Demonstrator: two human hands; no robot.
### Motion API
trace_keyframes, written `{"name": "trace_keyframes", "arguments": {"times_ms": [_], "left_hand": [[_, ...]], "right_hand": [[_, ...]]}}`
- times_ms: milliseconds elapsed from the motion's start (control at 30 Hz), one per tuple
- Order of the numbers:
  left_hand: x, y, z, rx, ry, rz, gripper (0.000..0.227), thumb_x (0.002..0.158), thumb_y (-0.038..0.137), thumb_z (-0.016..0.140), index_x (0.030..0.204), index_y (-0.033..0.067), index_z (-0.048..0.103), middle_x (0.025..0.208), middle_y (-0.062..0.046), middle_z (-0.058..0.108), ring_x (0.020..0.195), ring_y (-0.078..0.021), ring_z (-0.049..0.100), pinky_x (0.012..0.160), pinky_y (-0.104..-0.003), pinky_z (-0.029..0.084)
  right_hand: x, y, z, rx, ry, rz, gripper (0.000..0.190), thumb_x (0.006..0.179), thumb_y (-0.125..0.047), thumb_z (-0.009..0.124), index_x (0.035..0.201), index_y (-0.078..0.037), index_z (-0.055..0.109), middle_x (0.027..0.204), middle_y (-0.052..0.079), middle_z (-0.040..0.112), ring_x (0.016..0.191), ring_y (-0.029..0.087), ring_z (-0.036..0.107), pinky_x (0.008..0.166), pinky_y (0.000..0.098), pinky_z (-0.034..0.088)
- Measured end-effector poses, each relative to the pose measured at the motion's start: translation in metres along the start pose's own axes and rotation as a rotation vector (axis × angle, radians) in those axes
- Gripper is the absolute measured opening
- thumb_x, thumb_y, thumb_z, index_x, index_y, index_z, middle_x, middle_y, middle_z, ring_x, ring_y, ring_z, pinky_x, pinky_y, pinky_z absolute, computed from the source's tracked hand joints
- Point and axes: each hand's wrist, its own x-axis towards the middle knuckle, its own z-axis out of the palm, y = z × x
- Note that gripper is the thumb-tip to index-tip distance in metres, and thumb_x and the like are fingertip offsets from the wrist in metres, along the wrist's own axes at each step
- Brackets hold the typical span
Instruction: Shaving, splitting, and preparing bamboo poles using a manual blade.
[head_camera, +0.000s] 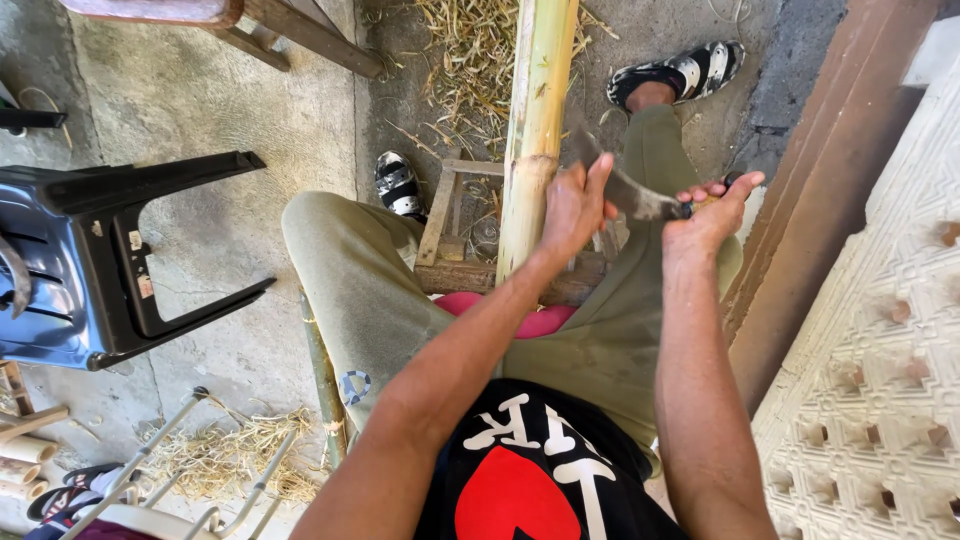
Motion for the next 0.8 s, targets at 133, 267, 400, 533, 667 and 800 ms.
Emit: {"name": "trace_keyframes", "arguments": {"times_ms": [133,267,400,533,667,800], "left_hand": [[-0.022,0.04,-0.003,0.068,-0.033,0.119,0.052,0.103,0.044,0.053,0.085,-0.0036,0.06,0.053,-0.011,0.063,0.038,-0.0128,0.059,0.036,-0.03,0.046],[-0.054,0.012,0.002,-0.083,-0.043,0.003,0.048,0.104,0.043,0.051,0.086,-0.0004,0.058,0.056,-0.01,0.065,0.039,-0.0115,0.058,0.036,-0.029,0.046],[-0.06,-0.005,0.006,-0.187,-0.005,-0.163,0.049,0.106,0.041,0.051,0.084,-0.0026,0.055,0.061,-0.011,0.067,0.041,-0.0118,0.058,0.037,-0.029,0.047],[-0.058,0.002,0.004,-0.187,0.01,-0.19,0.048,0.106,0.039,0.05,0.084,-0.0029,0.057,0.061,-0.011,0.067,0.04,-0.0118,0.058,0.036,-0.029,0.047],[-0.055,0.005,0.006,-0.16,0.039,-0.206,0.048,0.106,0.038,0.049,0.082,-0.0033,0.057,0.059,-0.011,0.066,0.039,-0.0125,0.058,0.034,-0.03,0.047],[-0.05,0.0,0.011,-0.132,0.079,-0.215,0.048,0.106,0.036,0.051,0.081,-0.0048,0.056,0.057,-0.012,0.065,0.037,-0.0142,0.057,0.033,-0.031,0.045]], "right_hand": [[0.011,-0.001,-0.011,0.106,-0.052,0.05,0.051,0.094,-0.061,0.062,0.089,-0.012,0.047,0.069,-0.002,0.047,0.056,0.015,0.047,0.055,0.0329,0.044],[0.006,-0.01,-0.03,-0.028,-0.168,0.183,0.048,0.099,-0.058,0.066,0.094,-0.012,0.052,0.07,-0.005,0.046,0.059,0.011,0.046,0.058,0.0299,0.043],[-0.003,-0.011,-0.031,-0.144,-0.092,0.224,0.046,0.098,-0.057,0.066,0.087,-0.016,0.049,0.067,-0.006,0.047,0.057,0.011,0.046,0.056,0.0294,0.043],[-0.002,-0.006,-0.027,-0.157,-0.064,0.225,0.045,0.098,-0.056,0.067,0.086,-0.015,0.05,0.068,-0.005,0.047,0.058,0.011,0.047,0.056,0.0296,0.044],[0.013,0.003,-0.035,-0.156,-0.068,0.267,0.048,0.096,-0.057,0.068,0.084,-0.015,0.049,0.068,-0.005,0.047,0.057,0.011,0.047,0.057,0.0288,0.044],[0.016,0.008,-0.033,-0.188,-0.038,0.258,0.049,0.096,-0.057,0.069,0.083,-0.014,0.05,0.067,-0.005,0.046,0.056,0.011,0.047,0.055,0.0286,0.044]]}}
